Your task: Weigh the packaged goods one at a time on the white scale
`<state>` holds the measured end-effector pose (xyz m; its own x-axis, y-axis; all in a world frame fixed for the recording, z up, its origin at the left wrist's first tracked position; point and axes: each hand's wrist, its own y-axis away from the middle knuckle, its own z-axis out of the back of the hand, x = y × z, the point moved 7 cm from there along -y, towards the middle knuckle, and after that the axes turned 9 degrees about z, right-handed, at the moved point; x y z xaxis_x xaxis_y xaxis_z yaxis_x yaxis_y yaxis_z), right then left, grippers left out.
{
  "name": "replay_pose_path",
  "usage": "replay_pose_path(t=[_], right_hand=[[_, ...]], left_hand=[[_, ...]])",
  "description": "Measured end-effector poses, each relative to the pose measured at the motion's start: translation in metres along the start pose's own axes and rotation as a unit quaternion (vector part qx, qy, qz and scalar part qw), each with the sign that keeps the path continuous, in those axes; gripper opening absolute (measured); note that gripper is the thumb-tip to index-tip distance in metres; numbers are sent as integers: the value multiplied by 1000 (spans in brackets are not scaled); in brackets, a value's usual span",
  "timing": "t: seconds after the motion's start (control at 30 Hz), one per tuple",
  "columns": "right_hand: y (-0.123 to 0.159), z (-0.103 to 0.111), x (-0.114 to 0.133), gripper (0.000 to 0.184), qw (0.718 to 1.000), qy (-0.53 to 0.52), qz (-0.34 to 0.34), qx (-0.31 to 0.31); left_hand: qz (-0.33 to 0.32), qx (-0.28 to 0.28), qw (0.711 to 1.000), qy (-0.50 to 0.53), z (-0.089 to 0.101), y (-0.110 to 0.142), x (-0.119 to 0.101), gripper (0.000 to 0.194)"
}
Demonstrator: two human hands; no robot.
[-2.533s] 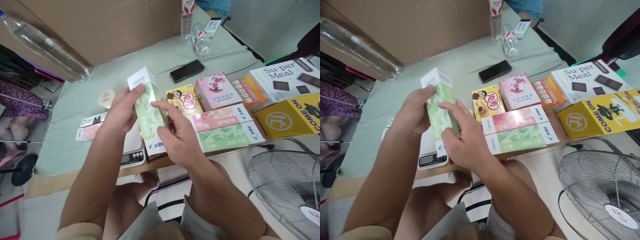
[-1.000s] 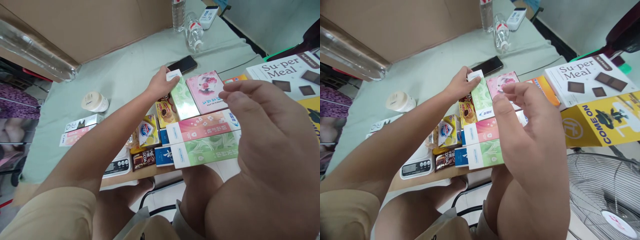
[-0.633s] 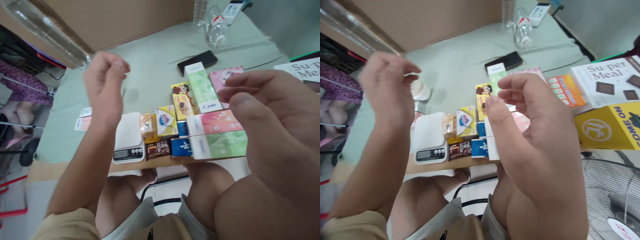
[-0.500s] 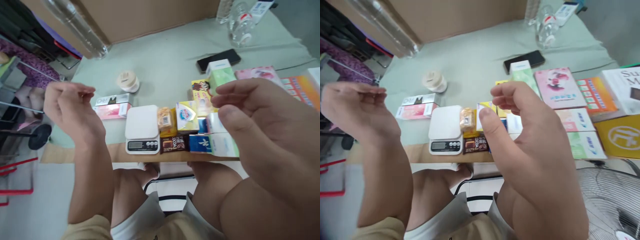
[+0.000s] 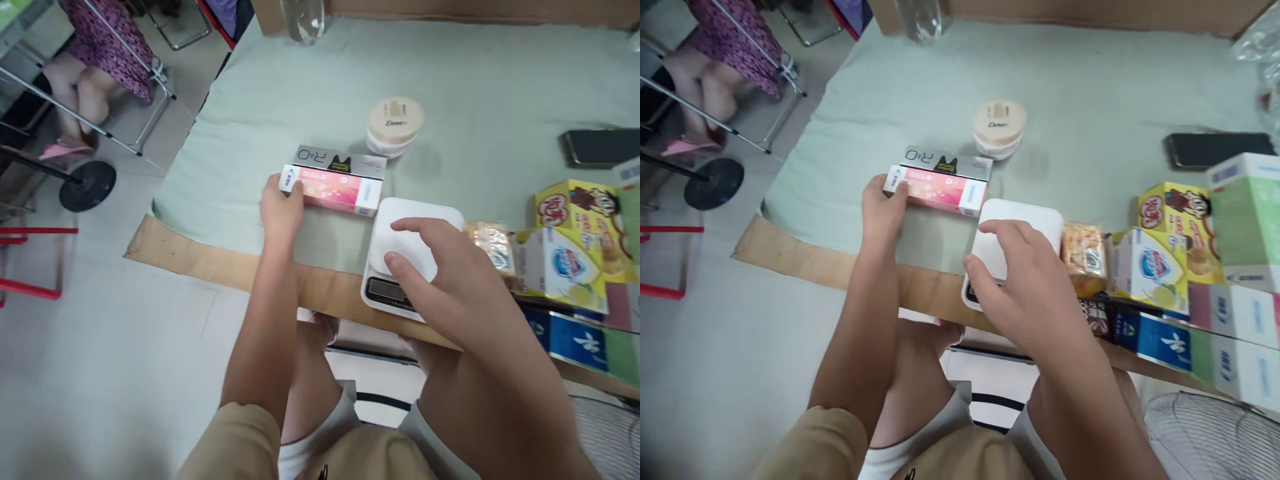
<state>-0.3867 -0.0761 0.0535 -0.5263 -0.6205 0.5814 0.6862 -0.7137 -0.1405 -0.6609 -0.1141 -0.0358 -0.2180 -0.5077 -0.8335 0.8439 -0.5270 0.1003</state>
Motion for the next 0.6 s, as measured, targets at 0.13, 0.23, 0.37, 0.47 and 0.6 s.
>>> replay_pose_path(t=[0.13, 0.23, 0.37, 0.47, 0.6], right_hand=[[-17, -36, -3, 45, 1000, 27, -4, 4], [-22, -58, 0, 50, 997, 66, 13, 35], [-24, -74, 12, 52, 994, 74, 8, 80], [-25, -80, 22, 50, 995, 49, 25, 87], [-26, -78, 21, 51, 995, 70, 30, 63]], left_hand=[[26, 23, 999, 10, 12, 10, -1, 17], [34, 58, 997, 41, 22, 15, 5, 21], [58, 76, 992, 79, 28, 20, 16, 21], [52, 75, 987, 133, 30, 24, 13, 21], [43, 72, 974, 213, 36, 31, 1, 23]])
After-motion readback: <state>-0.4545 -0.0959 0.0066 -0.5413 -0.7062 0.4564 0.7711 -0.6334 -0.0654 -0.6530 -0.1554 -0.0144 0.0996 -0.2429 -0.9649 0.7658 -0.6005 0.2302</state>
